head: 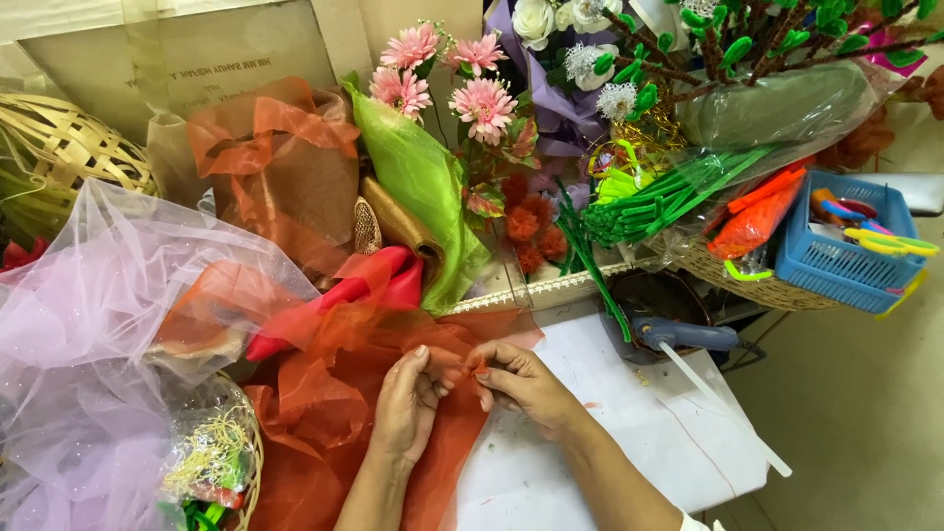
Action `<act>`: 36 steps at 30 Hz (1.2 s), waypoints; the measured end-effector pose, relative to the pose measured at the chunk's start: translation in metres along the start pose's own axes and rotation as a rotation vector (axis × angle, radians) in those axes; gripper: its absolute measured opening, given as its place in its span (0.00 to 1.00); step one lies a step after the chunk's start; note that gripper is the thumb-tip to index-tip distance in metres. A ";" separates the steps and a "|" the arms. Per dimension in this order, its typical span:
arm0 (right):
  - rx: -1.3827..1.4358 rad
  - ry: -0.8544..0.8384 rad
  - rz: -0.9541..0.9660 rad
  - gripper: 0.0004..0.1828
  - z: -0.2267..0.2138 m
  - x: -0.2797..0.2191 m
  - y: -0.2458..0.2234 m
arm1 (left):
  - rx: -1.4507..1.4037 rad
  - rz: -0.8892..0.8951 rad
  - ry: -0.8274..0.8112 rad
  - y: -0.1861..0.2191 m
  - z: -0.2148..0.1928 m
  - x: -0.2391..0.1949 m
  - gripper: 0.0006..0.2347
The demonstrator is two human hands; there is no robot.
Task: The person folds a piece of orange tissue paper on a white work surface. They repeatedly pleat and adjust the paper by hand, creating a gathered decorative element. The workspace contains various craft supplies including artificial flowers, ribbons, and a hot glue gun.
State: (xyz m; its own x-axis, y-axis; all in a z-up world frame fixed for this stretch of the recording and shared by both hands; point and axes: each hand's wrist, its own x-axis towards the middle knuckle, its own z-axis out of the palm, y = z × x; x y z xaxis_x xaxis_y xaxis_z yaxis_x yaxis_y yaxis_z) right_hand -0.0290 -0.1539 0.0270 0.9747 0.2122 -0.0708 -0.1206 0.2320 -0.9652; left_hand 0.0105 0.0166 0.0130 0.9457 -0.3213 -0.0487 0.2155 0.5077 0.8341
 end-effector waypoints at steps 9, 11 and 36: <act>0.025 -0.022 -0.016 0.09 -0.001 0.000 0.004 | 0.009 -0.019 0.065 -0.003 -0.002 0.002 0.11; 0.035 -0.013 -0.012 0.10 -0.002 0.002 0.004 | -0.013 -0.035 0.080 -0.003 -0.003 0.004 0.11; -0.026 0.094 -0.034 0.11 0.001 0.008 0.009 | 0.272 0.123 0.107 -0.002 0.004 0.001 0.06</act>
State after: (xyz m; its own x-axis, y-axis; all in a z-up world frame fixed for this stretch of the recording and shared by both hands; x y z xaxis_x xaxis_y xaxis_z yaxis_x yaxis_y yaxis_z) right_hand -0.0222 -0.1489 0.0185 0.9916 0.1147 -0.0602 -0.0838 0.2129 -0.9735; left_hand 0.0101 0.0121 0.0138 0.9839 -0.1781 0.0158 0.0391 0.3006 0.9530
